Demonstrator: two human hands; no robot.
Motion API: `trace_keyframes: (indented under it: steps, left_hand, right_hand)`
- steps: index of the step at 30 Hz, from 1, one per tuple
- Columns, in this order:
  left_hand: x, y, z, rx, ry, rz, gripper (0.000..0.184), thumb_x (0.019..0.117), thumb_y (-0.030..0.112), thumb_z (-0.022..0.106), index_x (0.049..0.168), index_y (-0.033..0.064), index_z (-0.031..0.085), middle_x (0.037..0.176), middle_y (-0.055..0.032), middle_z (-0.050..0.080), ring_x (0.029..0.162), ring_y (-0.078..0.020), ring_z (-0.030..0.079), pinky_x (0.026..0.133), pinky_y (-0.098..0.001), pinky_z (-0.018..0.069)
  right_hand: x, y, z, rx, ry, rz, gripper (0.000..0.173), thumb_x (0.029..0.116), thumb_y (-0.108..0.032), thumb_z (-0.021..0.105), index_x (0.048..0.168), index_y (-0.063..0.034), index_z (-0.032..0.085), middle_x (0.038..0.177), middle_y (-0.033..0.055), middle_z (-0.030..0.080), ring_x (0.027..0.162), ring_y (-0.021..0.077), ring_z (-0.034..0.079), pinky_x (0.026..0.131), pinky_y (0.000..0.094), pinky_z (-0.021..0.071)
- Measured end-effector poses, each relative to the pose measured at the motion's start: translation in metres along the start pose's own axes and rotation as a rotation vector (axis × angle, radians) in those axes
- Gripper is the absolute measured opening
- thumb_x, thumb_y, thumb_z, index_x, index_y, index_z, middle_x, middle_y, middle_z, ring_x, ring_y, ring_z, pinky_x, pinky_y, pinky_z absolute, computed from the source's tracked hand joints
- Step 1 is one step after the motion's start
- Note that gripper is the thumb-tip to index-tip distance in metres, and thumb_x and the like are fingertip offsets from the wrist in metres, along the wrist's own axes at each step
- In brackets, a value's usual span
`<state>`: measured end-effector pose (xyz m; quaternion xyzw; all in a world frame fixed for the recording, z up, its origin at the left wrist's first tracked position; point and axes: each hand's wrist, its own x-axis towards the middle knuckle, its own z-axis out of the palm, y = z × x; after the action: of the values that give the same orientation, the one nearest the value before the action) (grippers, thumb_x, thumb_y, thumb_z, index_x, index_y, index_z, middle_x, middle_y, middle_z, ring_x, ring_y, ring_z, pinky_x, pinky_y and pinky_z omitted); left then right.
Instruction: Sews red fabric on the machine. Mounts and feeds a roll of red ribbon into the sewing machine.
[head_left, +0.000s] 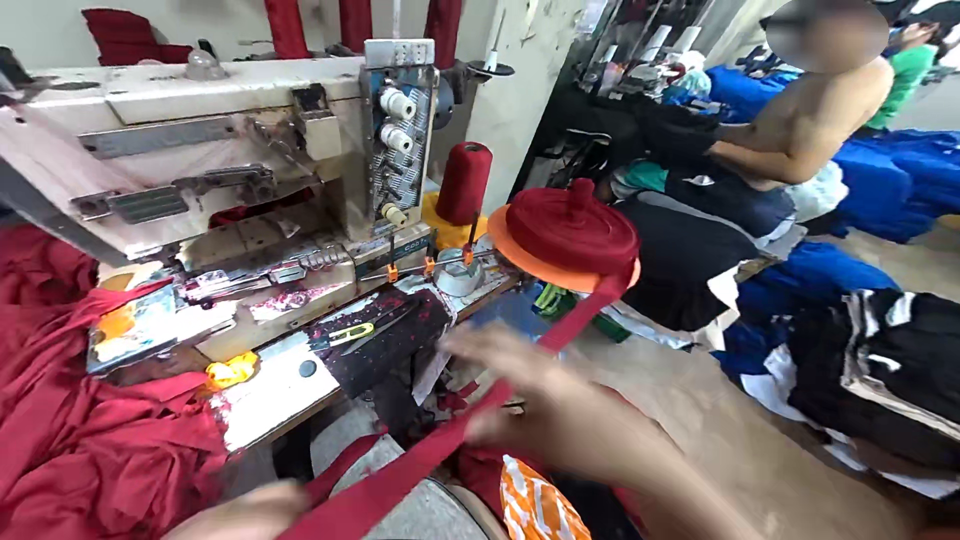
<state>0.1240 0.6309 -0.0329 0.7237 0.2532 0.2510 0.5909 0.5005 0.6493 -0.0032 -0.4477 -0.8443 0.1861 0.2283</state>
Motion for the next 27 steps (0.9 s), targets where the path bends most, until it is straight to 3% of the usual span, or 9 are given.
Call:
trace_keyframes:
  steps: [2, 3, 6, 11, 15, 19, 21, 24, 27]
  left_hand:
    - [0.044, 0.008, 0.007, -0.126, -0.096, 0.036, 0.025, 0.1031, 0.022, 0.053, 0.106, 0.0082, 0.074, 0.109, 0.0024, 0.070, 0.103, -0.0036, 0.063, 0.093, -0.0262, 0.0519]
    - [0.060, 0.013, 0.009, -0.231, -0.080, 0.010, 0.023, 0.1006, 0.020, 0.053, 0.107, 0.0162, 0.075, 0.104, 0.0069, 0.073, 0.096, -0.0011, 0.066, 0.086, -0.0234, 0.0549]
    - [0.091, 0.030, 0.001, -0.424, 0.062, -0.110, 0.025, 0.0972, 0.011, 0.051, 0.100, 0.0178, 0.074, 0.087, 0.0066, 0.073, 0.080, -0.0026, 0.069, 0.076, -0.0220, 0.0580]
    - [0.110, 0.025, -0.023, -0.412, 0.044, -0.310, 0.025, 0.0983, 0.007, 0.042, 0.098, 0.0131, 0.066, 0.085, 0.0040, 0.070, 0.069, -0.0029, 0.065, 0.065, -0.0189, 0.0562]
    - [0.103, 0.014, -0.027, -0.365, 0.086, -0.251, 0.017, 0.1006, 0.012, 0.049, 0.111, 0.0164, 0.062, 0.081, 0.0072, 0.066, 0.062, 0.0018, 0.058, 0.055, -0.0131, 0.0478]
    - [0.093, 0.005, -0.028, -0.135, 0.175, -0.080, 0.042, 0.0907, 0.026, 0.074, 0.129, 0.0197, 0.056, 0.092, 0.0125, 0.064, 0.074, 0.0042, 0.058, 0.064, -0.0141, 0.0498]
    - [0.091, 0.006, -0.030, 0.078, 0.259, -0.114, 0.035, 0.0870, 0.026, 0.078, 0.117, 0.0184, 0.063, 0.103, 0.0090, 0.066, 0.083, 0.0005, 0.064, 0.071, -0.0187, 0.0555]
    - [0.095, 0.004, -0.031, 0.138, 0.480, -0.255, 0.006, 0.0987, 0.020, 0.064, 0.100, 0.0151, 0.068, 0.085, 0.0078, 0.066, 0.068, 0.0003, 0.058, 0.062, -0.0184, 0.0476]
    - [0.097, -0.002, -0.035, -0.116, 0.586, -0.335, 0.020, 0.1068, 0.011, 0.050, 0.096, 0.0076, 0.066, 0.082, 0.0008, 0.071, 0.078, -0.0070, 0.069, 0.076, -0.0247, 0.0574]
  right_hand:
    - [0.022, -0.041, 0.033, 0.443, -0.099, -0.176, 0.073, 0.0932, -0.024, 0.074, 0.154, 0.0007, 0.041, 0.138, 0.0146, 0.063, 0.128, 0.0198, 0.060, 0.109, 0.0381, 0.0501]
    - [0.029, -0.051, 0.040, 0.541, -0.086, -0.178, 0.071, 0.0931, -0.015, 0.074, 0.154, 0.0007, 0.040, 0.121, 0.0141, 0.069, 0.110, 0.0171, 0.068, 0.096, 0.0336, 0.0572]
    - [0.040, -0.041, 0.027, 0.513, 0.132, 0.019, 0.043, 0.0967, -0.011, 0.063, 0.140, -0.0130, 0.061, 0.085, -0.0017, 0.071, 0.067, 0.0042, 0.065, 0.059, 0.0232, 0.0559]
    - [0.048, -0.006, -0.034, 0.228, 0.295, 0.085, 0.023, 0.0957, -0.019, 0.064, 0.116, -0.0237, 0.072, 0.101, -0.0113, 0.073, 0.083, 0.0022, 0.070, 0.071, 0.0245, 0.0613]
    - [0.039, 0.014, -0.056, 0.057, 0.393, 0.078, 0.011, 0.0934, -0.030, 0.065, 0.099, -0.0294, 0.075, 0.092, -0.0174, 0.072, 0.076, -0.0031, 0.066, 0.063, 0.0180, 0.0561]
    - [0.029, 0.029, -0.062, 0.010, 0.410, 0.149, 0.010, 0.0934, -0.034, 0.064, 0.091, -0.0286, 0.072, 0.079, -0.0173, 0.067, 0.065, -0.0042, 0.061, 0.056, 0.0180, 0.0523]
    - [0.029, 0.030, -0.060, 0.062, 0.373, 0.219, 0.014, 0.0938, -0.033, 0.063, 0.082, -0.0286, 0.070, 0.068, -0.0164, 0.063, 0.056, -0.0042, 0.055, 0.050, 0.0170, 0.0459]
    - [0.042, 0.029, -0.050, 0.229, 0.287, 0.352, 0.021, 0.0981, -0.021, 0.062, 0.078, -0.0199, 0.069, 0.063, -0.0089, 0.060, 0.052, 0.0008, 0.050, 0.048, 0.0195, 0.0403]
    - [0.059, 0.038, -0.034, 0.387, 0.193, 0.433, 0.028, 0.1008, -0.018, 0.058, 0.074, -0.0157, 0.066, 0.061, -0.0062, 0.053, 0.051, 0.0026, 0.044, 0.049, 0.0201, 0.0359]
